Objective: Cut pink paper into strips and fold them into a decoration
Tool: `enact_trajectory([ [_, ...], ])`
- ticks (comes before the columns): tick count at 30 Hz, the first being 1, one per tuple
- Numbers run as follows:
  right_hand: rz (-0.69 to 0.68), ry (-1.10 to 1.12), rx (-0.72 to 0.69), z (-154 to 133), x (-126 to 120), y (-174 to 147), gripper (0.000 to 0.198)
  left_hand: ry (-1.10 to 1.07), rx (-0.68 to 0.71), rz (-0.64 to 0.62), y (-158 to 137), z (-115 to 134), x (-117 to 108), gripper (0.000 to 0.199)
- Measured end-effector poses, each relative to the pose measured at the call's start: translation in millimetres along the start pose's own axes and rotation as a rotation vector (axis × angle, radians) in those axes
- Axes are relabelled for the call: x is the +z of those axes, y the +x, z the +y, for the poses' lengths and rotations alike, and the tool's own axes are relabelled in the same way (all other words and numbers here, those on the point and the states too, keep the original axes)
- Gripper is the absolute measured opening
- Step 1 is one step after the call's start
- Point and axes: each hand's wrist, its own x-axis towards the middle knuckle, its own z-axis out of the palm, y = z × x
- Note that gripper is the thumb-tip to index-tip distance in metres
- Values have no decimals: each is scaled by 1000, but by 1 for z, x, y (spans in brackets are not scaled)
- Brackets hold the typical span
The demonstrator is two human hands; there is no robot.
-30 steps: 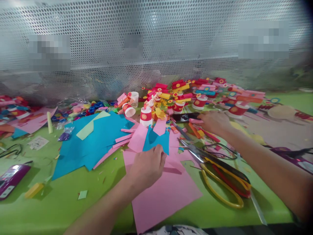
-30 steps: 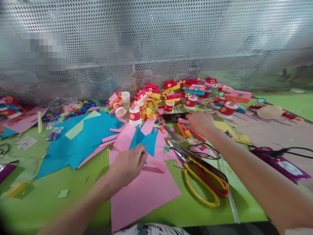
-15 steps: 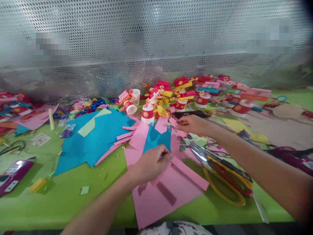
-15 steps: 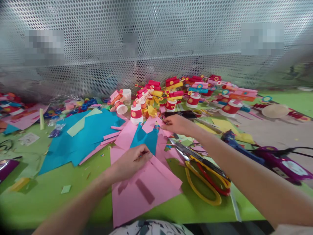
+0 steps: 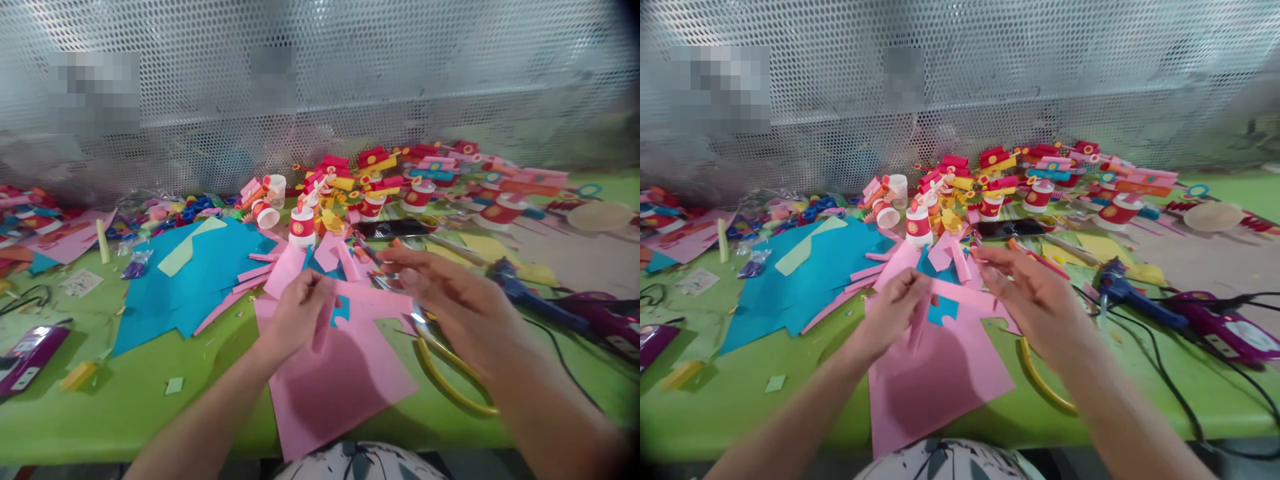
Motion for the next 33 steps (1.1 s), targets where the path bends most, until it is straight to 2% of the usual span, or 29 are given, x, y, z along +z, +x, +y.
enact_trajectory([
  [2,142,233,86,2,21,-8,26,-41,26,84,2,0,-2,31],
  [3,159,388,122,5,31,-8,33,-54,45,110,2,-1,-2,32],
  [5,100,583,199,10,51,-4,45,-59,96,160,3,-3,-2,33],
  [9,-47,670,314,15,82,3,54,45,167,264,1,-10,2,34],
  [12,-110,698,274,14,92,0,34,120,197,268,-2,-13,5,31],
  [14,-70,706,258,14,93,-3,25,133,217,240,-4,-14,7,28],
  [17,-7,739,272,16,89,-5,22,101,236,203,-5,-15,8,27],
  [23,-6,703,236,20,77,-4,13,98,255,116,-3,-15,6,28],
  [28,-30,679,231,23,72,-5,11,301,299,144,-6,-11,5,23],
  [33,-25,653,224,29,71,-6,11,371,416,186,-8,-4,3,19],
])
